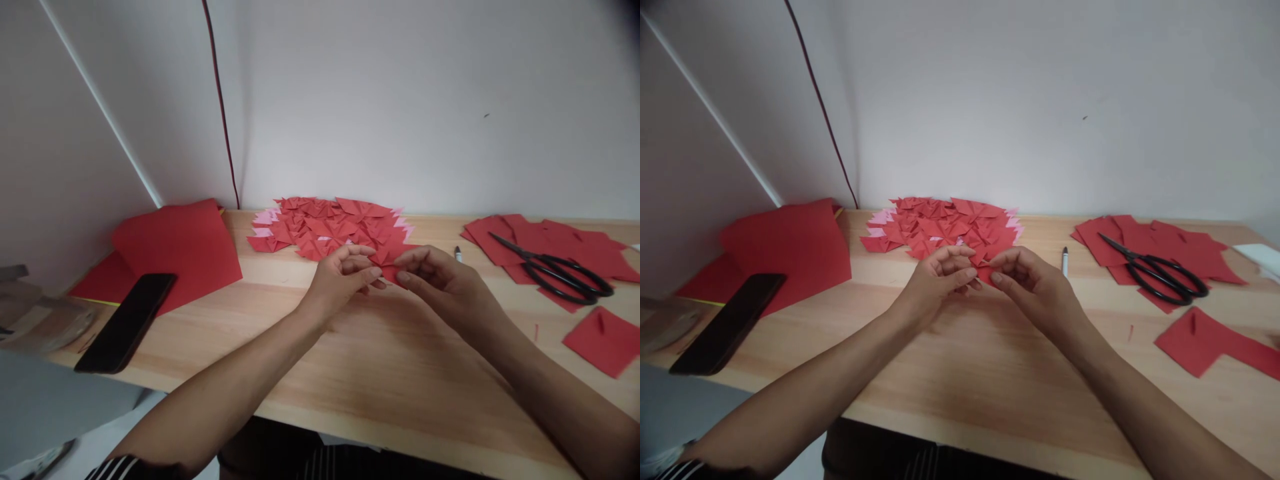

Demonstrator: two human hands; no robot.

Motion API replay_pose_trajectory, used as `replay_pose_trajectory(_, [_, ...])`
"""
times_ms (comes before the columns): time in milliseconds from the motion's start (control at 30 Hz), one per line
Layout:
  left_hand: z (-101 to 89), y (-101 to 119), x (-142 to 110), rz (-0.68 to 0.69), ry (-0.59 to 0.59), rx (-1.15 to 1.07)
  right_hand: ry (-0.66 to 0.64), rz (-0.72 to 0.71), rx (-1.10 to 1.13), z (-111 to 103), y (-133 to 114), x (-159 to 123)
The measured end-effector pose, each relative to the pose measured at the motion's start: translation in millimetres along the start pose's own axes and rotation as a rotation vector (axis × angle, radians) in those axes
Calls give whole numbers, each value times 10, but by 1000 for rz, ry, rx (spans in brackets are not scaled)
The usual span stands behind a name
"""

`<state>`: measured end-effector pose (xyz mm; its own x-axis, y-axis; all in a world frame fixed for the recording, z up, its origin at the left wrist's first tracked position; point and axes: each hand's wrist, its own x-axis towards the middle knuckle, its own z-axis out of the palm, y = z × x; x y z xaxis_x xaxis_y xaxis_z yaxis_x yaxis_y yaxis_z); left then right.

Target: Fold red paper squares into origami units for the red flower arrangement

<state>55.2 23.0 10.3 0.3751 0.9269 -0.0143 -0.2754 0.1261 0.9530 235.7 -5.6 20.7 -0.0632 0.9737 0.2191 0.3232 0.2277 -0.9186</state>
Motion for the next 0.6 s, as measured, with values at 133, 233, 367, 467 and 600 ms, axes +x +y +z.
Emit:
replay_pose_trajectory(133, [30, -9, -11, 37, -8, 17, 42, -59, -20, 9, 20, -12])
replay_pose_trajectory(233, [68, -8, -36, 89, 4, 81, 60, -63, -50, 14, 37, -24])
replay_pose_trajectory(367, [109, -17, -75, 153, 51, 178, 64, -46, -67, 35, 54, -48])
replay_pose_trajectory(467, [114, -34, -81, 200, 80, 237, 40, -35, -56, 52, 54, -69])
replay_pose_trajectory(600, [98, -54, -72, 221, 99, 278, 28, -44, -53, 58, 62, -82])
